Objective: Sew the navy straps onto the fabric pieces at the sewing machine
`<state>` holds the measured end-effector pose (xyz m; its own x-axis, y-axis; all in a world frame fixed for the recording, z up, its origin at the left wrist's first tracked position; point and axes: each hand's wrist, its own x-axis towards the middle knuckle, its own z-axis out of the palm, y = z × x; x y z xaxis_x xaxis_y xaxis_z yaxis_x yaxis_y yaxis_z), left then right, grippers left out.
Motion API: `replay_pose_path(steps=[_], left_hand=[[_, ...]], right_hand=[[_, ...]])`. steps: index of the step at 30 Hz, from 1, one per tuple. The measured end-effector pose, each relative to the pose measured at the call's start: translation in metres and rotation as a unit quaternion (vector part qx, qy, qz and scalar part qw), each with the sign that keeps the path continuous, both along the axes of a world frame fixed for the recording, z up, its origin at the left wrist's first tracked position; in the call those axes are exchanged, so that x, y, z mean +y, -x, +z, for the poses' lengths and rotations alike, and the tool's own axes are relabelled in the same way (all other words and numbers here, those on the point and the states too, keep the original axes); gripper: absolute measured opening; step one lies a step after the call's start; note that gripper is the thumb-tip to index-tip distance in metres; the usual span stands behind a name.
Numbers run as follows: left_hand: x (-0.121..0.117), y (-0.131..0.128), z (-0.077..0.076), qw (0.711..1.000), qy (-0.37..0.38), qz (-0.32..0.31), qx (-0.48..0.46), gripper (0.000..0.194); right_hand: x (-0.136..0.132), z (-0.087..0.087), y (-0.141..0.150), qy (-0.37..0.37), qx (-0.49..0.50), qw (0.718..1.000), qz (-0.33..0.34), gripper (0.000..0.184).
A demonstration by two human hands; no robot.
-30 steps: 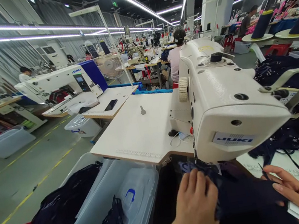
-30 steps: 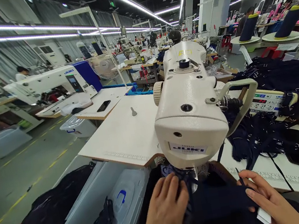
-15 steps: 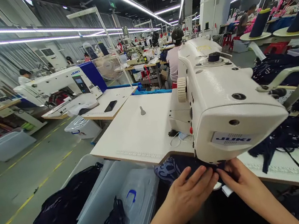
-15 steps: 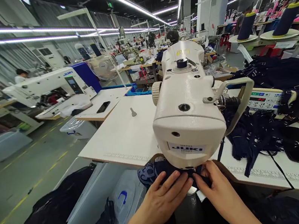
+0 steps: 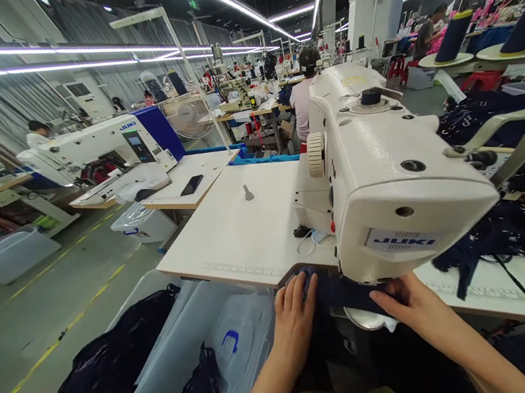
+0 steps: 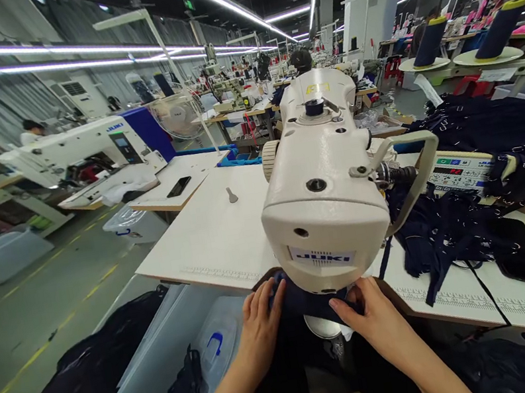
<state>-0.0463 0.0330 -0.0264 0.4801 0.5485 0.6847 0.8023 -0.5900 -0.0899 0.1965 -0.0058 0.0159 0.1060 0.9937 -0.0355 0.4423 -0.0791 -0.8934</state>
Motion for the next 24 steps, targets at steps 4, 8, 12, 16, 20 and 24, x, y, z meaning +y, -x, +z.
replay_pose_path(steps=[4, 8, 12, 16, 20, 24], left_hand=[[-0.009, -0.013, 0.011, 0.996, -0.02, -0.078, 0.04, 0.046], [-0.02, -0.025, 0.042, 0.972, 0.024, -0.192, 0.133, 0.039], [-0.021, -0.029, 0.055, 0.968, 0.097, -0.197, 0.123, 0.037], [-0.022, -0.029, 0.046, 0.972, 0.1, -0.183, 0.112, 0.033], [-0.026, -0.03, 0.038, 0.976, 0.078, -0.158, 0.126, 0.033], [-0.029, -0.03, 0.036, 0.981, 0.065, -0.131, 0.124, 0.032]], right_hand=[[0.004, 0.0, 0.001, 0.0, 0.013, 1.0, 0.013, 0.034], [-0.002, 0.007, -0.001, -0.014, -0.012, 1.0, 0.023, 0.03], [-0.014, 0.01, -0.005, -0.034, -0.042, 0.998, 0.041, 0.029], [-0.018, 0.002, -0.006, -0.055, -0.061, 0.997, 0.006, 0.028], [-0.012, 0.0, -0.003, -0.091, -0.071, 0.993, 0.013, 0.022], [-0.008, 0.002, -0.001, -0.13, -0.065, 0.989, 0.033, 0.021]])
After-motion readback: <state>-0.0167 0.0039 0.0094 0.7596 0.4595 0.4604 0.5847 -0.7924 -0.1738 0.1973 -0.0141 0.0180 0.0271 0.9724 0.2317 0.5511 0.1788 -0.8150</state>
